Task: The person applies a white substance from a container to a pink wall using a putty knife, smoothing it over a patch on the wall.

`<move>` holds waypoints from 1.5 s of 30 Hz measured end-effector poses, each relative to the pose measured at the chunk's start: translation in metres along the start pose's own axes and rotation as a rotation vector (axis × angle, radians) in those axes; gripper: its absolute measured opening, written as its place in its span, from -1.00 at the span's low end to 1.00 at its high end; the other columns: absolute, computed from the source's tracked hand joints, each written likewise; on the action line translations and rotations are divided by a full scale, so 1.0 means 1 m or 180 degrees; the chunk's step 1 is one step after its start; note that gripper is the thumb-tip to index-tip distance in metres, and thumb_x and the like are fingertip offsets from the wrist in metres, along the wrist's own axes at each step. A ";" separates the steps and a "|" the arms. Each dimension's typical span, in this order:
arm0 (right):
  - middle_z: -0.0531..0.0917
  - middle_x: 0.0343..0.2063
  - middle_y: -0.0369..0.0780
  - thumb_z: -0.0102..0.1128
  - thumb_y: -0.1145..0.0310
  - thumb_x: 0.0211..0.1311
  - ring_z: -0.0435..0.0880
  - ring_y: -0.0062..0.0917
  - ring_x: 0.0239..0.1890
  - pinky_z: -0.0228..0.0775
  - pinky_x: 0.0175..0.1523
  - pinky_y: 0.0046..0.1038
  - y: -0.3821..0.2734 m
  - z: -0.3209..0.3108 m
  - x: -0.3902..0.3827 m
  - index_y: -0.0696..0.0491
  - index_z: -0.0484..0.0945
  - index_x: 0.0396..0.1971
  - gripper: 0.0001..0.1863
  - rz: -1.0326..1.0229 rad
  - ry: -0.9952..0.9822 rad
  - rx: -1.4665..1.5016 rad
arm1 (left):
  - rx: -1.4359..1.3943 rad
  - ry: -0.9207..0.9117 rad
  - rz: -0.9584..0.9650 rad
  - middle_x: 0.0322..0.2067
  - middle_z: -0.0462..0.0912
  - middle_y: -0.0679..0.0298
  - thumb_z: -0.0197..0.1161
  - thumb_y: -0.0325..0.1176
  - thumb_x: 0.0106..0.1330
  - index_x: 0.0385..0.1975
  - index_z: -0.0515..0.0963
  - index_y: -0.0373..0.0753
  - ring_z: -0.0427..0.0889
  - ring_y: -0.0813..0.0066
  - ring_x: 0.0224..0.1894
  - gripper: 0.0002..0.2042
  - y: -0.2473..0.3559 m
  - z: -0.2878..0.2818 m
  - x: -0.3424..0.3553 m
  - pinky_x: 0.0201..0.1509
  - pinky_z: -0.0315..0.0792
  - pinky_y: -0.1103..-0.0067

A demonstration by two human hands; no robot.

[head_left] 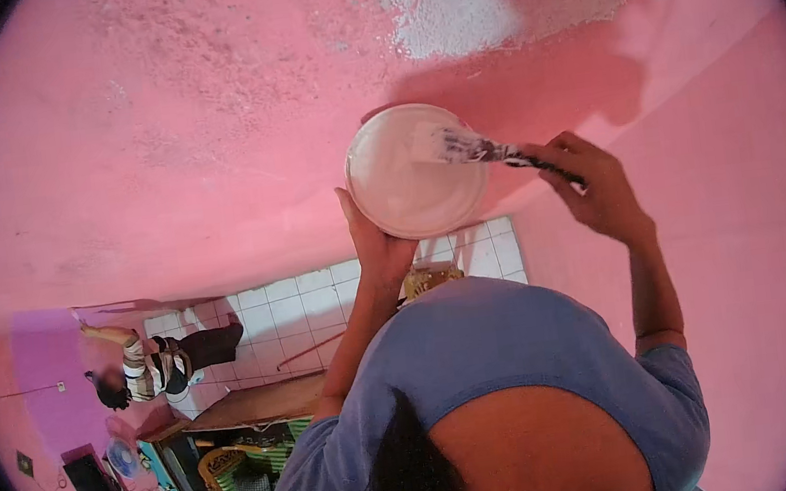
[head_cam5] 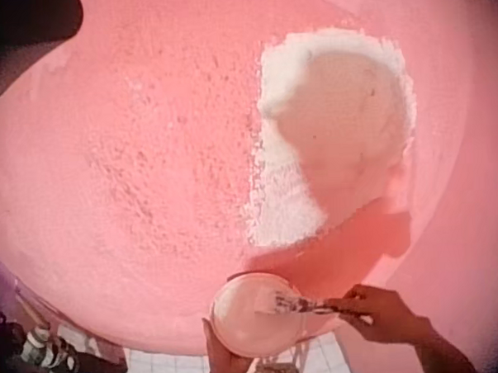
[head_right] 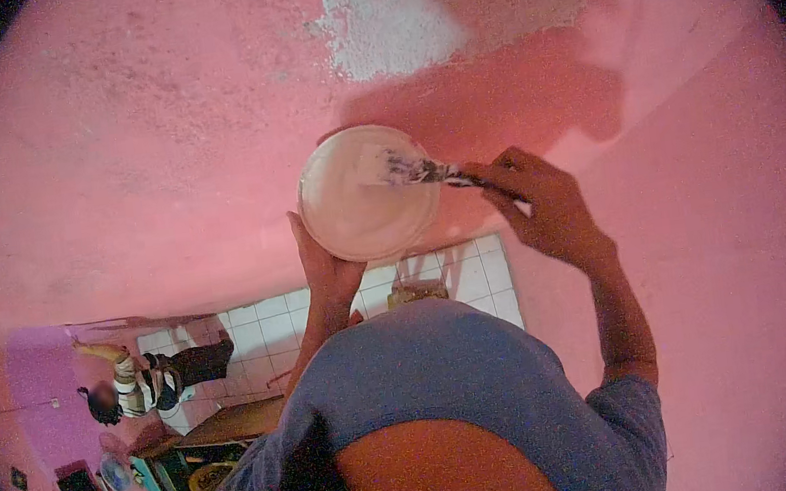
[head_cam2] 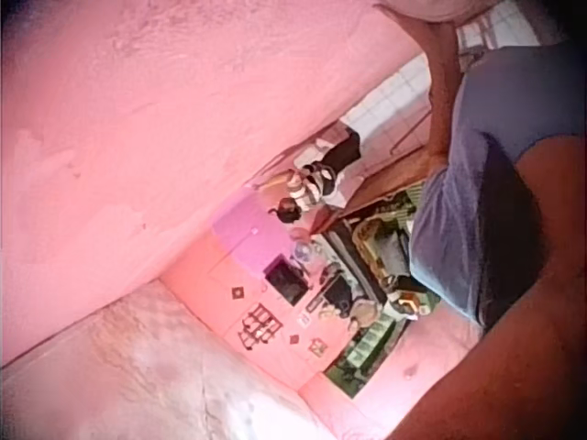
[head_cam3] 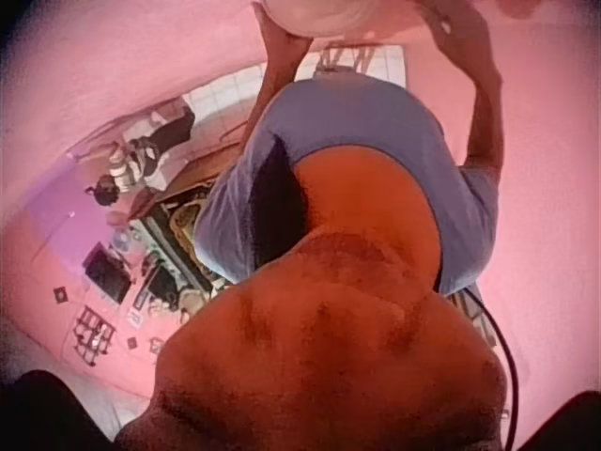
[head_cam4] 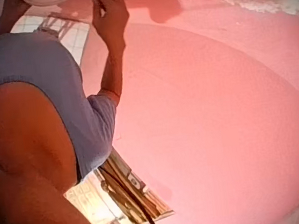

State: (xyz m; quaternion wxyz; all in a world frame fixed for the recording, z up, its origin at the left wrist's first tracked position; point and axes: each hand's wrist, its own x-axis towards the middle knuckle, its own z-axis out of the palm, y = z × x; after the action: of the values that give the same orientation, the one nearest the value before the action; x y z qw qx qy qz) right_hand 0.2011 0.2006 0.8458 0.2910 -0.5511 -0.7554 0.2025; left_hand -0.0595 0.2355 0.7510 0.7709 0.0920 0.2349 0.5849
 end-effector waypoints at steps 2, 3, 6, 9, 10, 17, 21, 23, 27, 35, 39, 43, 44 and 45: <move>0.52 -0.40 -0.17 0.13 0.51 0.16 0.58 -0.35 -0.36 0.46 -0.26 -0.38 0.002 -0.018 -0.001 -0.01 0.55 -0.05 -0.67 0.0016 -0.0053 0.0038 | 0.0043 -0.0038 -0.0012 0.28 0.16 0.12 -0.41 0.22 0.38 0.31 0.06 -0.14 0.20 0.17 0.30 -0.33 -0.001 -0.002 0.004 0.35 0.15 0.20; 0.52 -0.40 -0.17 0.14 0.52 0.15 0.58 -0.36 -0.36 0.47 -0.25 -0.38 0.003 -0.025 -0.002 -0.01 0.56 -0.05 -0.67 0.0105 -0.0208 -0.0116 | 0.0051 -0.0030 -0.0025 0.28 0.16 0.12 -0.41 0.22 0.38 0.31 0.06 -0.14 0.20 0.17 0.30 -0.33 -0.001 -0.002 0.004 0.35 0.15 0.20; 0.53 -0.39 -0.18 0.14 0.54 0.15 0.58 -0.36 -0.36 0.48 -0.24 -0.40 0.005 -0.035 -0.010 -0.02 0.56 -0.06 -0.67 0.0130 -0.0407 -0.0361 | 0.0025 -0.0104 -0.0001 0.29 0.15 0.12 -0.41 0.22 0.38 0.31 0.05 -0.14 0.19 0.17 0.30 -0.33 0.000 0.003 0.003 0.35 0.16 0.19; 0.52 -0.42 -0.18 0.12 0.53 0.16 0.58 -0.36 -0.36 0.48 -0.23 -0.40 0.002 -0.035 -0.017 -0.03 0.56 -0.05 -0.67 0.0411 -0.0580 -0.0226 | 0.0062 -0.0125 0.0064 0.29 0.15 0.12 -0.41 0.23 0.38 0.31 0.05 -0.14 0.19 0.17 0.30 -0.33 -0.002 0.005 0.001 0.35 0.16 0.20; 0.52 -0.43 -0.18 0.11 0.53 0.17 0.58 -0.37 -0.36 0.47 -0.23 -0.40 0.005 -0.029 -0.018 -0.04 0.56 -0.04 -0.67 0.0320 -0.0611 -0.0213 | 0.0045 -0.0108 -0.0050 0.28 0.15 0.12 -0.40 0.23 0.38 0.31 0.05 -0.14 0.20 0.17 0.30 -0.33 -0.004 0.007 0.000 0.34 0.17 0.20; 0.51 -0.44 -0.20 0.10 0.51 0.18 0.57 -0.40 -0.39 0.44 -0.29 -0.41 0.004 0.012 -0.030 -0.10 0.57 -0.03 -0.65 0.0372 -0.0219 0.0365 | -0.0080 -0.0331 -0.0671 0.26 0.20 0.12 -0.39 0.24 0.37 0.31 0.07 -0.13 0.23 0.18 0.28 -0.32 -0.026 0.007 -0.004 0.32 0.21 0.21; 0.52 -0.42 -0.21 0.11 0.50 0.17 0.56 -0.39 -0.43 0.45 -0.33 -0.41 0.009 0.009 -0.031 -0.13 0.58 -0.05 -0.65 0.0336 0.0151 0.0368 | 0.0013 -0.0164 -0.0701 0.26 0.20 0.13 -0.40 0.24 0.37 0.31 0.08 -0.14 0.25 0.18 0.27 -0.33 -0.034 0.014 -0.003 0.31 0.23 0.21; 0.53 -0.42 -0.21 0.12 0.50 0.17 0.56 -0.38 -0.43 0.45 -0.33 -0.41 0.013 0.012 -0.028 -0.14 0.58 -0.04 -0.65 0.0256 0.0126 0.0132 | -0.0143 -0.0202 -0.0728 0.22 0.23 0.03 -0.40 0.17 0.41 0.28 0.10 -0.15 0.26 0.06 0.25 -0.39 -0.038 0.017 -0.001 0.27 0.25 0.10; 0.54 -0.42 -0.21 0.14 0.49 0.14 0.57 -0.39 -0.42 0.46 -0.33 -0.41 0.016 0.009 -0.037 -0.15 0.57 -0.02 -0.62 0.0361 -0.0289 -0.0179 | 0.0190 -0.0384 -0.0646 0.26 0.20 0.12 -0.39 0.22 0.39 0.30 0.09 -0.14 0.24 0.16 0.27 -0.34 -0.038 0.020 0.002 0.31 0.22 0.21; 0.54 -0.43 -0.24 0.16 0.50 0.11 0.58 -0.44 -0.44 0.46 -0.37 -0.43 0.016 -0.003 -0.034 -0.16 0.58 -0.04 -0.61 -0.0003 0.0167 -0.0343 | 0.0121 -0.0221 -0.0579 0.25 0.22 0.10 -0.37 0.23 0.38 0.31 0.07 -0.14 0.24 0.13 0.27 -0.33 -0.047 0.017 0.001 0.30 0.24 0.20; 0.55 -0.42 -0.26 0.16 0.50 0.11 0.58 -0.44 -0.43 0.46 -0.37 -0.43 0.019 0.004 -0.040 -0.17 0.58 -0.05 -0.62 0.0240 0.0031 -0.0329 | 0.0178 -0.0117 -0.0572 0.26 0.21 0.11 -0.36 0.23 0.37 0.31 0.07 -0.14 0.24 0.13 0.28 -0.33 -0.044 0.027 -0.003 0.30 0.24 0.19; 0.55 -0.42 -0.25 0.15 0.49 0.12 0.59 -0.45 -0.43 0.46 -0.38 -0.43 0.020 -0.001 -0.056 -0.16 0.58 -0.05 -0.62 0.0202 0.0044 -0.0223 | 0.0182 -0.0090 -0.0420 0.26 0.21 0.12 -0.36 0.23 0.38 0.30 0.08 -0.13 0.24 0.14 0.28 -0.34 -0.040 0.024 -0.006 0.30 0.23 0.19; 0.55 -0.43 -0.25 0.16 0.49 0.12 0.59 -0.45 -0.43 0.46 -0.38 -0.43 0.017 -0.004 -0.054 -0.16 0.58 -0.04 -0.62 0.0169 0.0150 -0.0216 | 0.0234 -0.0024 -0.0386 0.26 0.21 0.12 -0.36 0.23 0.38 0.30 0.09 -0.12 0.24 0.14 0.28 -0.34 -0.041 0.024 -0.006 0.30 0.23 0.18; 0.55 -0.43 -0.25 0.16 0.49 0.11 0.59 -0.44 -0.44 0.46 -0.38 -0.42 0.015 -0.005 -0.052 -0.15 0.58 -0.04 -0.62 0.0136 0.0257 -0.0210 | 0.0242 -0.0021 -0.0407 0.26 0.21 0.12 -0.36 0.23 0.38 0.30 0.09 -0.12 0.24 0.14 0.28 -0.34 -0.042 0.025 -0.007 0.30 0.23 0.18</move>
State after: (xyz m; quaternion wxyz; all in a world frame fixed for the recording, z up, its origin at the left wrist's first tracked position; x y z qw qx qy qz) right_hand 0.2273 0.1558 0.8290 0.2985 -0.5841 -0.7373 0.1613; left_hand -0.0137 0.2195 0.7571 0.8034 0.1079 0.2597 0.5248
